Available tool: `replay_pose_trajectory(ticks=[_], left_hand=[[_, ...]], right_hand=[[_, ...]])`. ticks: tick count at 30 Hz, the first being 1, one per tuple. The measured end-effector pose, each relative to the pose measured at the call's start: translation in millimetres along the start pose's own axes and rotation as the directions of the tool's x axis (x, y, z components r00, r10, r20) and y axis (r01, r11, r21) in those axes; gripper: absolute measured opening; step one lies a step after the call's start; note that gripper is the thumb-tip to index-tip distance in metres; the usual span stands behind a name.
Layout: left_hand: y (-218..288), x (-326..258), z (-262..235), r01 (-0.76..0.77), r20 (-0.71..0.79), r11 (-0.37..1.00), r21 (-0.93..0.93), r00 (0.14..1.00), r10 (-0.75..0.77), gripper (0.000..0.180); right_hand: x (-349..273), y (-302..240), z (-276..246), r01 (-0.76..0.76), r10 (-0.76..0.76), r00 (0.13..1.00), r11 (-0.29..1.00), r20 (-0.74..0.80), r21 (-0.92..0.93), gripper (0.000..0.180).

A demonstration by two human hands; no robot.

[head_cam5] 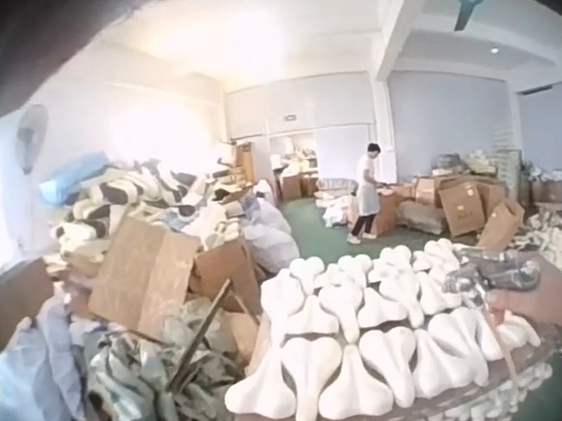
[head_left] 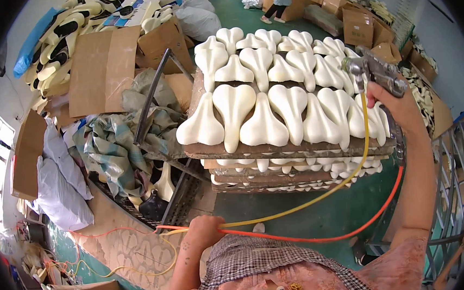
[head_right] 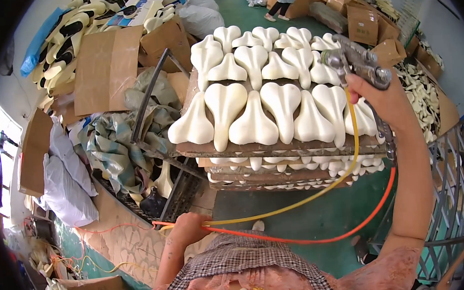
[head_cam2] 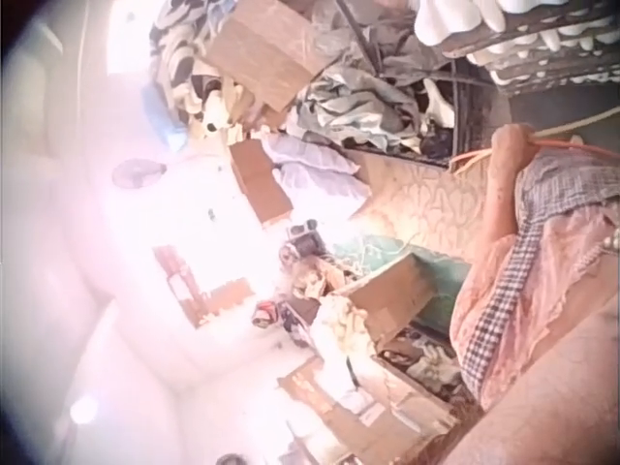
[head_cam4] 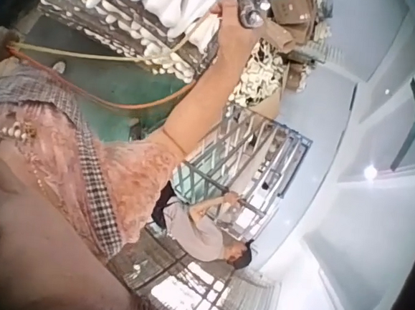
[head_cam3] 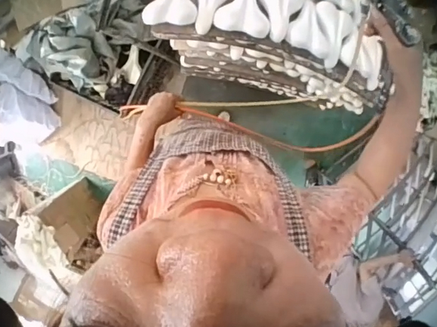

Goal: Applying adhesive to foam bicycle seat components using a pneumatic spray gun.

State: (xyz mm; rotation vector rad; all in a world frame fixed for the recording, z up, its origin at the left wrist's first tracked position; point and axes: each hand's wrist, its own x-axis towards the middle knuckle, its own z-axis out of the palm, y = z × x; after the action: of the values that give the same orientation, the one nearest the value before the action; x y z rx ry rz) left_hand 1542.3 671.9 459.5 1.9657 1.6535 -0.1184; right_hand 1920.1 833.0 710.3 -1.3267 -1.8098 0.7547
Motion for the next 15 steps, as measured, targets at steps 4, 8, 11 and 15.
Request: replay_pose_trajectory(ticks=[4, 8, 11, 15], left_hand=[[5.3, 5.9, 7.9, -0.010, -0.066, 1.000, -0.024, 0.998, 0.008, 0.031], [6.0, 7.5, 15.0, -0.053, -0.061, 0.998, 0.024, 0.997, 0.054, 0.024], [0.0, 3.5, 17.1, -0.089, -0.062, 0.996, 0.003, 0.994, 0.089, 0.025], [-7.0, -11.5, 22.3, -0.093, -0.016, 0.996, 0.006, 0.996, 0.093, 0.025]], right_hand=[[-2.1, 7.2, -6.0, 0.008, -0.008, 0.997, 1.000, 0.079, -0.007, 0.017], [-10.1, 10.9, -4.8, 0.035, -0.035, 0.999, 0.999, -0.003, 0.016, 0.015], [-26.0, 10.4, -6.7, -0.049, 0.049, 0.999, 0.999, 0.014, 0.005, 0.018], [-59.5, -2.1, 9.8, -0.113, 0.112, 0.988, 0.994, 0.105, 0.006, 0.039]])
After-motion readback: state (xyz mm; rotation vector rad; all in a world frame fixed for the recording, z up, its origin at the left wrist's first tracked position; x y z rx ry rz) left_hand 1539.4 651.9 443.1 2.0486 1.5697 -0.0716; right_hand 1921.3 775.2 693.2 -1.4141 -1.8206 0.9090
